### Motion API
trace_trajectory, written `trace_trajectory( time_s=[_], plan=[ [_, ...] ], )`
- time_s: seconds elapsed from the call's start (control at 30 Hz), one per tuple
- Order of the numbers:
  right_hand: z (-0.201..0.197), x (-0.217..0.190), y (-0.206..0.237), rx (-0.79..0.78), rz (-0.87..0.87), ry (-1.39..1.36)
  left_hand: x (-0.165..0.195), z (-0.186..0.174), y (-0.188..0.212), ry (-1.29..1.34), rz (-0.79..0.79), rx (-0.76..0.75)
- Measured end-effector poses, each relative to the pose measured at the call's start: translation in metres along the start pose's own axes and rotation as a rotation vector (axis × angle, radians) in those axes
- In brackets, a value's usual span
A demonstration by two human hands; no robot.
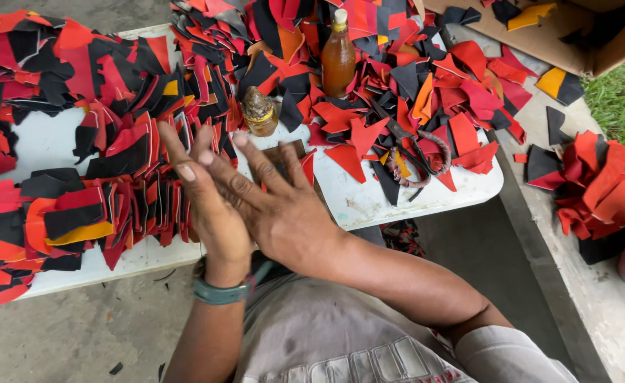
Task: The person assembles small red and black fabric pieces into layered units on a white table. They pick pieces, align them, apply adhesive from a small jar, press the layers together, and trim excess with scissors. Finished units are stacked on the left side of the table.
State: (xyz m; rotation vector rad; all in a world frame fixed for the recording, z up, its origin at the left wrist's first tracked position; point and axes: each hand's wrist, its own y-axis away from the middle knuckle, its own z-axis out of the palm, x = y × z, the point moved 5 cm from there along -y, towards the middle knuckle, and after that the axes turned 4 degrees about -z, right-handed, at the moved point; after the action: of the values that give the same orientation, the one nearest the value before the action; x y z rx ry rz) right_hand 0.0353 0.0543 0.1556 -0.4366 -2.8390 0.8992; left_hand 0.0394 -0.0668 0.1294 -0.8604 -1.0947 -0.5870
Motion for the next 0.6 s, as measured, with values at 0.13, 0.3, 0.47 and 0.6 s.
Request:
trace_trajectory(
  time_s=[0.13,0.3,0.47,0.6],
  plan=[
    [-0.001,-0.008,0.008,0.151,-0.089,-0.29,0.019,-0.001,-0.004,0.345,-0.171,-0.252],
    [0.0,0.006,0.006,0.359,0.162,-0.833,0.032,0.021,0.014,0.718,-0.14,-0.329],
    [0.015,-0.004,0.013,0.053,0.179,-1.05,0.026,0.0,-0.023,1.133,-0.128,-0.389],
    [0.015,-0.005,0.01,0.048,0.109,-0.56,0.022,0.011,-0.014,0.988,-0.014,-0.315]
  ],
)
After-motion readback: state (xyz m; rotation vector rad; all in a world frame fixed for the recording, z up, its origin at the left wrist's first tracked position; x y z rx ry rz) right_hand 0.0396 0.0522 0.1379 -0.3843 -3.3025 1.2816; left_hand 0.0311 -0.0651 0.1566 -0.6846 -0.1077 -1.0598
